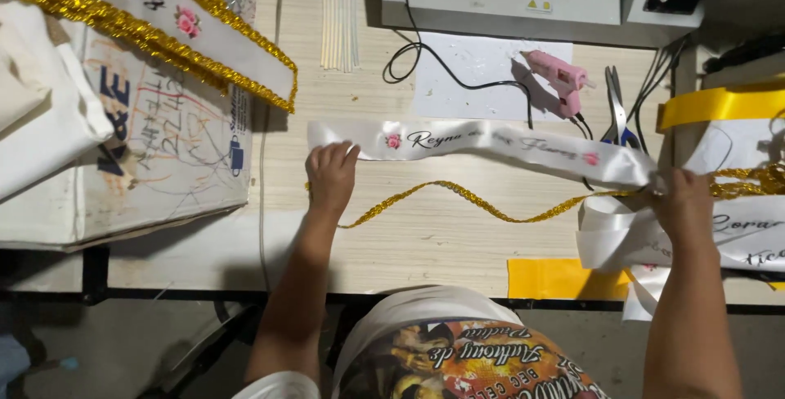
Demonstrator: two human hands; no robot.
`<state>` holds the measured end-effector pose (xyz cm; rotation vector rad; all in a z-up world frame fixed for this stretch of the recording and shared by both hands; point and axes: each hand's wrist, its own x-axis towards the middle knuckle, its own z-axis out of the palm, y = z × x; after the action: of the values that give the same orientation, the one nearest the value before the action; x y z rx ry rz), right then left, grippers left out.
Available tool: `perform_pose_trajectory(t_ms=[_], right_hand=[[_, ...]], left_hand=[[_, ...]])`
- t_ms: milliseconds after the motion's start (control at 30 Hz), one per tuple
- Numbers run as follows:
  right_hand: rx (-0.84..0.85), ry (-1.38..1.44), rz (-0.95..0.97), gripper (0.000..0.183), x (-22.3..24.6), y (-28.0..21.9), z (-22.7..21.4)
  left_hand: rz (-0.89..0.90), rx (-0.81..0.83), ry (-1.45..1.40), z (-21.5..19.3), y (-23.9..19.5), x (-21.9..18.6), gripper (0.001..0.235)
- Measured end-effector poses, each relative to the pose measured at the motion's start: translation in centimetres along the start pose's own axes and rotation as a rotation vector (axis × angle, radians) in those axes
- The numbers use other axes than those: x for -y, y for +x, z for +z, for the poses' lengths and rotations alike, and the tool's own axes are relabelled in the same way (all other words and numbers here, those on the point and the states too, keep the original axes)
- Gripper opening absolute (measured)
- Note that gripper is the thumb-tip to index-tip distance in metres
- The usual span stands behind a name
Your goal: The person uses a hot glue gun to attach a gold tinsel trim to the edges of a white satin sash. They apply glue, press the trim into place, and use scissors to cut the trim to size. The person repeats this process for both sides of the sash.
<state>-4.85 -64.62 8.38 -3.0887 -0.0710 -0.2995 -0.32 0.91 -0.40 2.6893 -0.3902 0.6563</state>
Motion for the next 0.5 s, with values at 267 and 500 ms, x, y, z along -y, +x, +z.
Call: perform_pose_trajectory(t_ms=[267, 500], right_hand=[[0.393, -0.013, 0.161, 0.061, 6.3, -0.7, 4.6], [0.548, 0.142, -0.304, 0.026, 13.2, -2.9, 2.7]], left_hand=[[-0.01, 0.064, -0.132, -0.3, -1.2, 1.6, 0.018], [-0.033, 0.112, -0.221, -2.3, -0.1, 2.3, 0.019]])
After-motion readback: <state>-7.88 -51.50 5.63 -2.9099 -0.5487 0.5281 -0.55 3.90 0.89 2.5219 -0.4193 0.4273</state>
